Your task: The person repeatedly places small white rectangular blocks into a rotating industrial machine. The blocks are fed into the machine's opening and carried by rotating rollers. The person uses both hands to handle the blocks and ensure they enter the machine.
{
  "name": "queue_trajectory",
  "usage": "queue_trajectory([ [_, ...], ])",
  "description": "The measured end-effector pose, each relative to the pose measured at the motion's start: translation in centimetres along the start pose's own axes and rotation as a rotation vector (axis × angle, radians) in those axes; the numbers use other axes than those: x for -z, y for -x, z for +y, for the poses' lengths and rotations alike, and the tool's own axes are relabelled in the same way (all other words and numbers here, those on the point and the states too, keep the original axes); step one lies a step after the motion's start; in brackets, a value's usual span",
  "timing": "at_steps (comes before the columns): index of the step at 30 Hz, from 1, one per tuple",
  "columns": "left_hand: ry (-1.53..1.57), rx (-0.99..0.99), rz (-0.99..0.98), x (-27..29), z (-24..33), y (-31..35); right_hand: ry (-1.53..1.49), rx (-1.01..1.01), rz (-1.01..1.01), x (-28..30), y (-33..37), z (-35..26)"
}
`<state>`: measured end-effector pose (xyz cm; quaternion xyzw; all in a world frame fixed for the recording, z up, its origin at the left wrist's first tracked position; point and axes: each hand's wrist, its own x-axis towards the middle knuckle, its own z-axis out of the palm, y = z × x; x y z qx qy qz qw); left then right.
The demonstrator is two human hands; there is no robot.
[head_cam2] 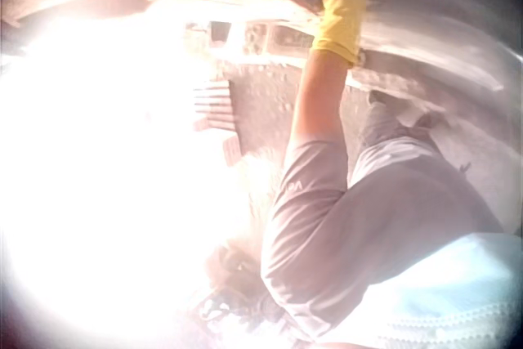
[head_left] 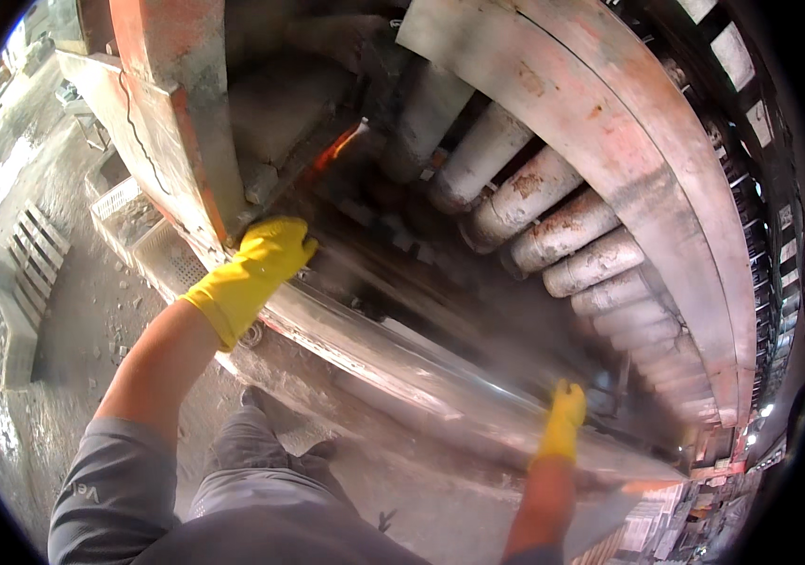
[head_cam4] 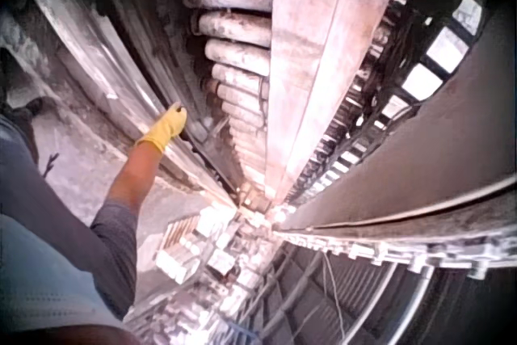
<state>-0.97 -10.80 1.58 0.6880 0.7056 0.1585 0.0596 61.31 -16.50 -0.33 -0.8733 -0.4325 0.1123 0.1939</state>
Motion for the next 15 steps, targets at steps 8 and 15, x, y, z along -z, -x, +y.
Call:
queue_trajectory([
  [8,0.113,-0.071,-0.282,2.0,-0.3,-3.1,-0.211,0.047,0.141,-5.9,1.5,-5.0],
  [15,0.457,-0.087,-0.314,-1.4,-0.7,-7.9,-0.381,0.029,0.203,-4.8,1.5,-8.9],
])
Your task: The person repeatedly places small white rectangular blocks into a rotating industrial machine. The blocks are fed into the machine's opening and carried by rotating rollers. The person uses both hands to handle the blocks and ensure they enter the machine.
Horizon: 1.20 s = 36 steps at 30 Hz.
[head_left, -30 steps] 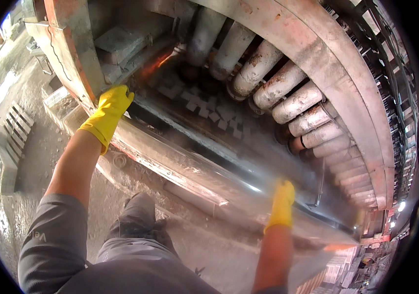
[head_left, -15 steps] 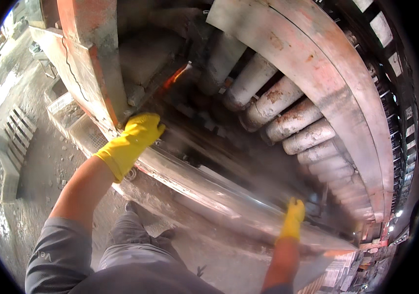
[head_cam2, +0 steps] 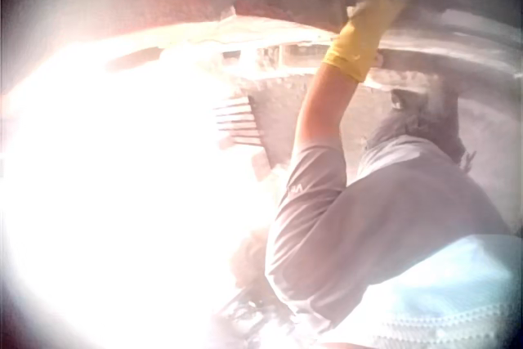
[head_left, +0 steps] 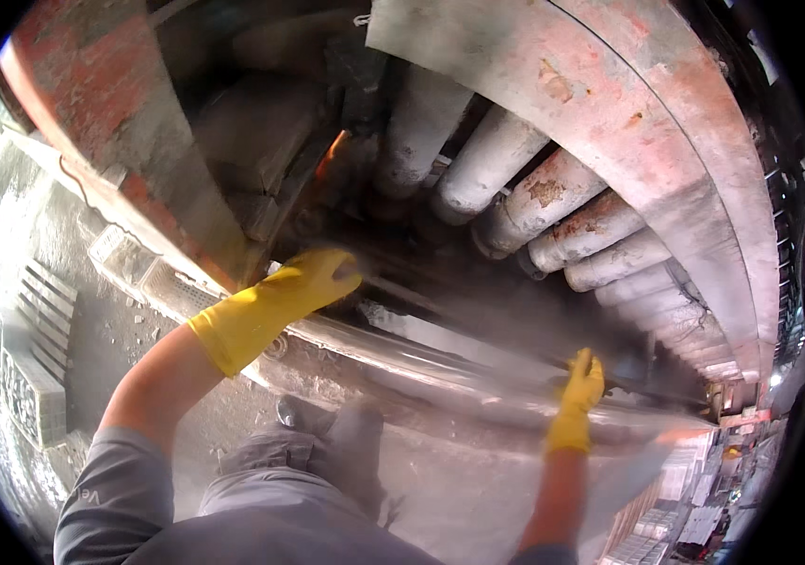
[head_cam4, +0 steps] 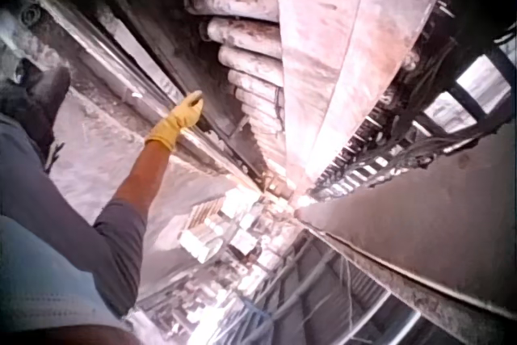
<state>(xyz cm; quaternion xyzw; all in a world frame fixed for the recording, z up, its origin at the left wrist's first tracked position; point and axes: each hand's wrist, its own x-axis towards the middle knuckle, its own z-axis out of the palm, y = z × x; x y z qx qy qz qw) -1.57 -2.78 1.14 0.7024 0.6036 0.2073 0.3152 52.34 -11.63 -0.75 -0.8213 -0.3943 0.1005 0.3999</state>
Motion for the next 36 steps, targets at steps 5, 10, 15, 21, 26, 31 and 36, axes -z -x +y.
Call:
queue_trajectory([
  [5,0.031,0.196,0.131,-1.5,-1.3,-10.1,0.038,0.072,-0.008,-1.1,-2.9,3.0],
  [10,-0.24,0.332,0.206,-2.2,-6.6,-20.6,-0.072,0.009,-0.013,-2.4,-3.5,0.5],
  [15,-0.578,0.324,0.037,-1.5,-9.6,-27.6,0.024,-0.005,-0.031,-2.2,-2.8,-1.5],
  [21,-0.702,0.412,-0.042,-3.4,-10.3,-31.6,-0.079,-0.051,0.021,-1.2,-1.5,2.6],
  [26,-0.717,0.403,-0.005,-2.6,-12.0,-32.6,0.033,-0.002,0.047,-0.4,0.4,2.0],
  [31,-0.734,0.381,0.015,-2.6,-13.3,-33.0,0.001,-0.079,0.039,0.7,2.0,3.0],
  [36,-0.743,0.386,0.043,-2.9,-14.6,-33.5,0.077,-0.11,0.003,1.7,3.3,3.4],
])
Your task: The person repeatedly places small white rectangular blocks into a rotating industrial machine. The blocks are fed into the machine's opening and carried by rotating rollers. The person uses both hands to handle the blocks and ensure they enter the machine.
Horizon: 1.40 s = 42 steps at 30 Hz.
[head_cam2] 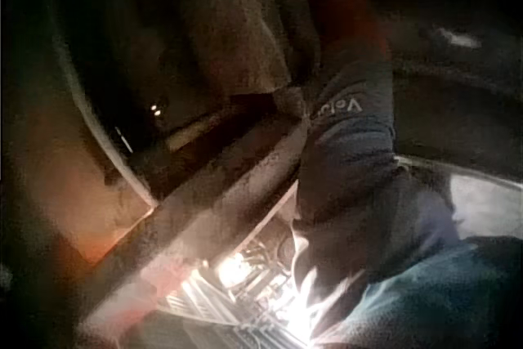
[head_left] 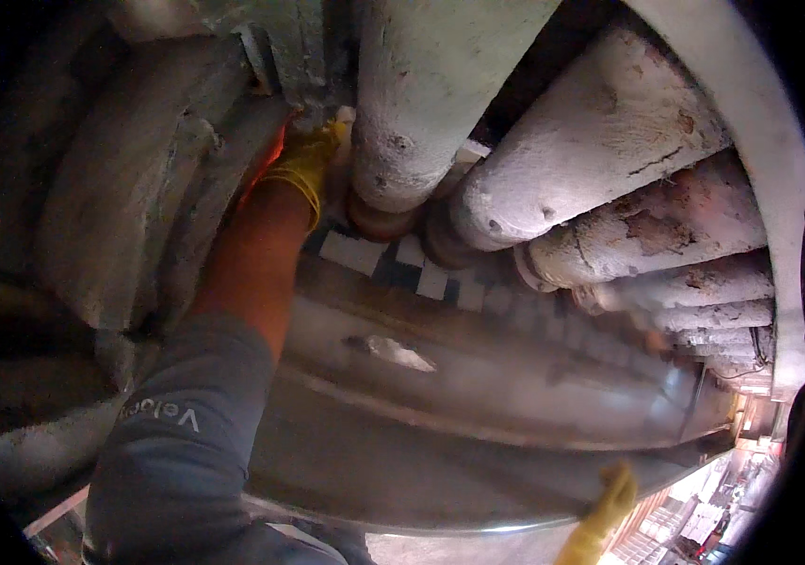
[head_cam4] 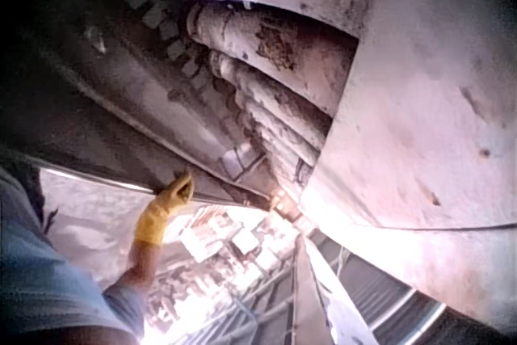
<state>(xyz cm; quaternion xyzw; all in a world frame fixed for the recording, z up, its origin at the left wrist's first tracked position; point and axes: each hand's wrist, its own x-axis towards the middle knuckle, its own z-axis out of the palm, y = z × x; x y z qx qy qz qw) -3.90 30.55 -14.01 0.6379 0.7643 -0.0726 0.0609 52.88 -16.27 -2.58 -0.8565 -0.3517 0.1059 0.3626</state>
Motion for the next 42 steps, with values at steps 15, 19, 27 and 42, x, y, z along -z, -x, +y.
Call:
queue_trajectory([
  [15,-0.012,-0.011,0.052,-2.2,-0.7,-1.5,0.123,-0.136,-0.022,1.7,3.5,-0.6],
  [19,-0.009,-0.019,0.082,-2.9,-0.8,-0.9,0.168,-0.12,-0.042,2.6,4.5,0.4],
  [27,-0.033,-0.011,0.154,-4.1,-2.1,0.2,0.212,-0.138,-0.065,4.2,6.8,0.5],
  [42,0.006,-0.242,0.474,-11.6,-3.9,7.2,-0.017,-0.108,0.027,5.7,9.3,5.3],
])
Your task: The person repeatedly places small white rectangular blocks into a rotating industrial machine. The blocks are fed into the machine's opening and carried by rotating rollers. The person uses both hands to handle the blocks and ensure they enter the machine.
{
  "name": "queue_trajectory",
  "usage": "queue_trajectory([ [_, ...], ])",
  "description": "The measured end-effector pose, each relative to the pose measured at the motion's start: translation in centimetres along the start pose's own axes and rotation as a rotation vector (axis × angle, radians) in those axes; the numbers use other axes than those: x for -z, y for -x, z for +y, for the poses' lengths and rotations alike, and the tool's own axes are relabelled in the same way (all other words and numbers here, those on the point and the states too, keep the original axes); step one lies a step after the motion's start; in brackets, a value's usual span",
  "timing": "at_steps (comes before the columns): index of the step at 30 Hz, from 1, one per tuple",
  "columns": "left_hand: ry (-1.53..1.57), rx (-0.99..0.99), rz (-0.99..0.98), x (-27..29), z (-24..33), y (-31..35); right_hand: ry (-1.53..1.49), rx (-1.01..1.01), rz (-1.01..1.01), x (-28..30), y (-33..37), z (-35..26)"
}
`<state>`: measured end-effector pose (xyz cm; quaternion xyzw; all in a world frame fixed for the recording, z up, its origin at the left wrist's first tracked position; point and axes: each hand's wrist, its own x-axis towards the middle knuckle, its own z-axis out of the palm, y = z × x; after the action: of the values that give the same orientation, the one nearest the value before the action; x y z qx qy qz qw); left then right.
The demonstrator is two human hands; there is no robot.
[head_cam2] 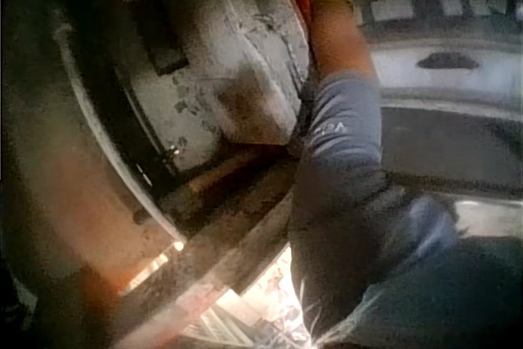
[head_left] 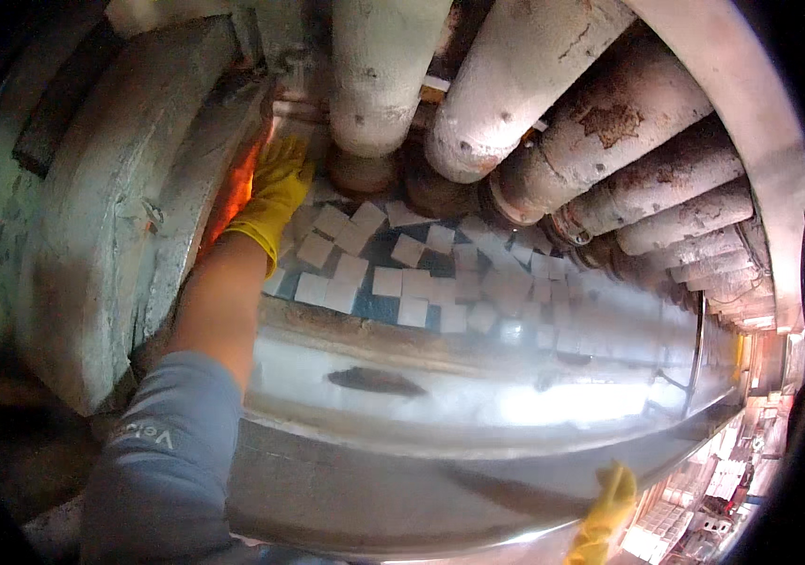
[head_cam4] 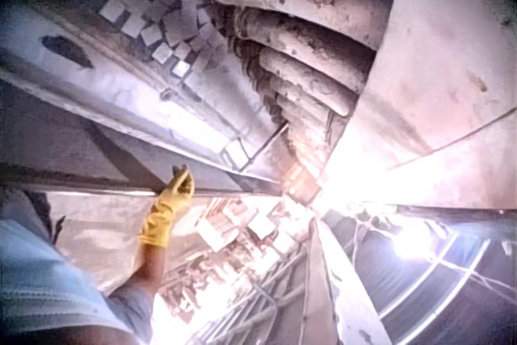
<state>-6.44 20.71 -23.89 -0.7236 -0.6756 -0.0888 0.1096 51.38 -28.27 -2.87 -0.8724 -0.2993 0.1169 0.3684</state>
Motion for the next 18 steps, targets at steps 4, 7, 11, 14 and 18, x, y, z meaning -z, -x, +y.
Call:
queue_trajectory([
  [4,0.053,0.02,-0.039,1.3,1.6,3.1,-0.033,0.023,-0.013,1.1,1.0,1.9],
  [7,0.072,-0.015,0.014,0.7,0.4,4.4,-0.027,0.024,-0.024,2.0,1.3,2.0],
  [11,0.239,0.161,-0.122,2.6,0.9,5.1,-0.106,0.079,-0.009,2.2,1.7,5.2],
  [14,0.141,0.134,-0.169,2.9,0.4,5.3,-0.073,0.084,-0.02,2.6,2.0,6.0],
  [18,0.166,0.19,-0.172,3.5,1.7,4.8,-0.163,0.101,-0.052,2.9,2.4,7.0],
])
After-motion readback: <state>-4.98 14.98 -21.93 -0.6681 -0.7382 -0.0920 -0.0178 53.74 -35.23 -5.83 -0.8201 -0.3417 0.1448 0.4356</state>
